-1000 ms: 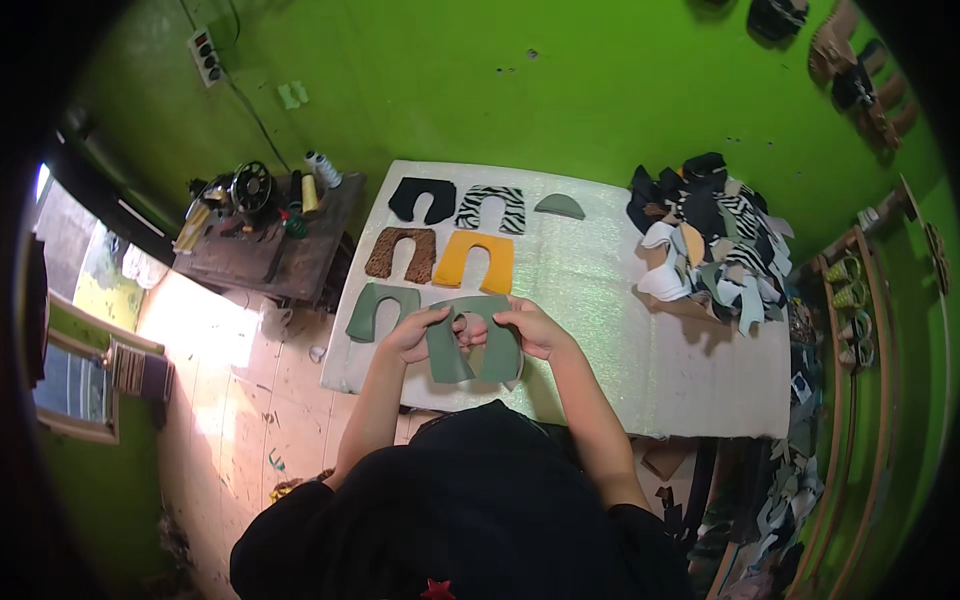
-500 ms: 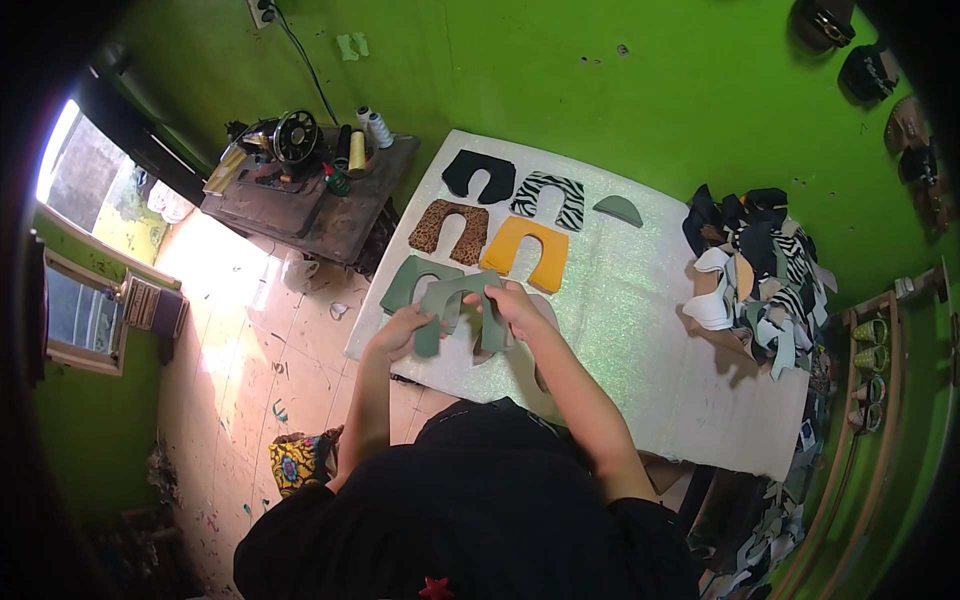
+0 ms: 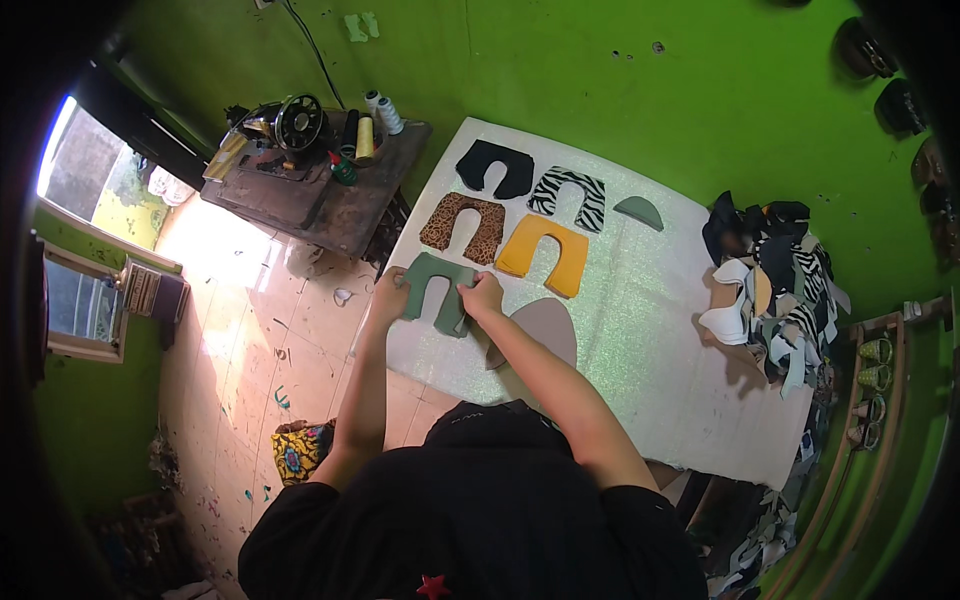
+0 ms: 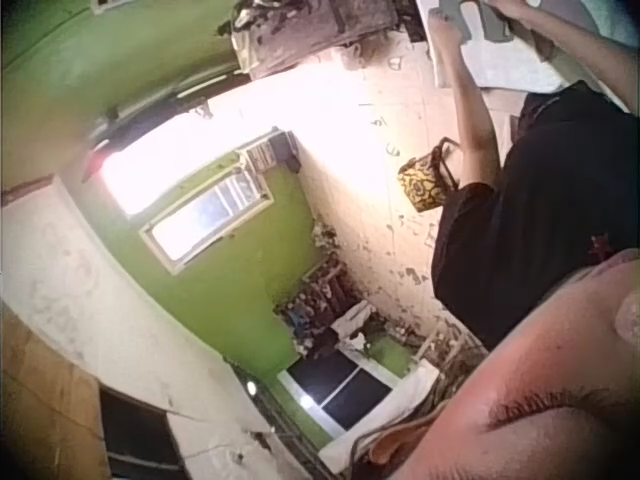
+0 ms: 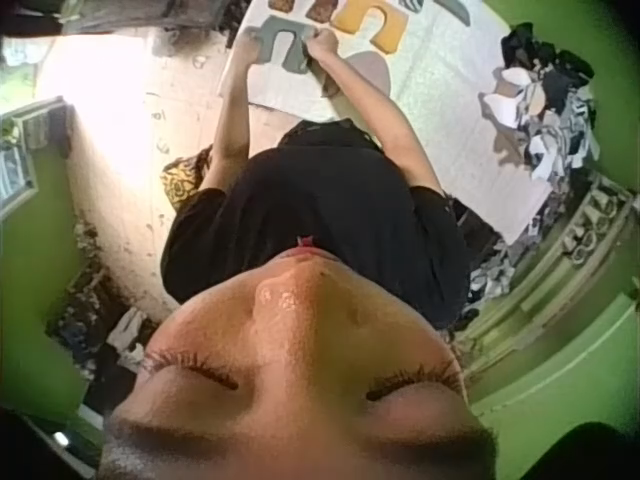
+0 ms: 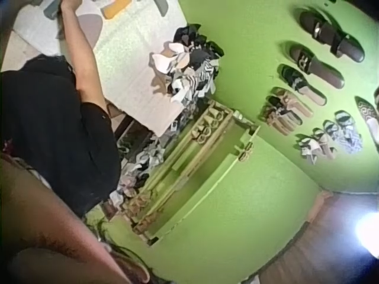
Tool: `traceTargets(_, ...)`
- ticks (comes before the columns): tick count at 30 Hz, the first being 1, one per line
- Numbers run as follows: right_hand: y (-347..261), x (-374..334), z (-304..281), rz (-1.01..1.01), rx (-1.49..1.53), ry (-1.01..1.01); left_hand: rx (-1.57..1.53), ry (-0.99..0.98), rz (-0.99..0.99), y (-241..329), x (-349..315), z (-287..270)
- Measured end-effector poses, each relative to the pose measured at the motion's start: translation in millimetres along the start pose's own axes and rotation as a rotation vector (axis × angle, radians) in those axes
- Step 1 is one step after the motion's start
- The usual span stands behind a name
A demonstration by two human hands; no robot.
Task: Organizing and sorting cut shoe upper components on a work table.
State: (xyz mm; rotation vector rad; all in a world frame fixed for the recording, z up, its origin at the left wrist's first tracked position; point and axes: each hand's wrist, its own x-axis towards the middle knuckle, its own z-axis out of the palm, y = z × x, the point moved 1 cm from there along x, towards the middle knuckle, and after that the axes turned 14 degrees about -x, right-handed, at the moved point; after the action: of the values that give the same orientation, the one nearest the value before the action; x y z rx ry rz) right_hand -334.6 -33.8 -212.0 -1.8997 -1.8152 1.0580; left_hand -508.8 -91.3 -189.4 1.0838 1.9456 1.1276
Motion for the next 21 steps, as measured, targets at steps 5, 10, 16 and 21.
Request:
traceTargets(5, 0.2, 0.5, 3.5, -0.037, 0.007, 0.049, 0.029, 0.062, 0.054, 4.3, -0.4, -1.2)
traceTargets(10, 2.5, -5.1, -1.2, -0.064, 0.002, 0.044, 0.144, 0.047, 0.056, 1.6, -2.5, 1.5)
traceTargets(16, -3.8, -22.1, -12.5, -0.109, -0.239, 0.119, 0.365, 0.111, 0.151, 29.7, -24.1, 7.1)
traceTargets(21, 6.6, -21.3, -9.7, -0.052, -0.191, -0.056, 0.462, 0.095, 0.173, 24.0, -31.3, 14.6)
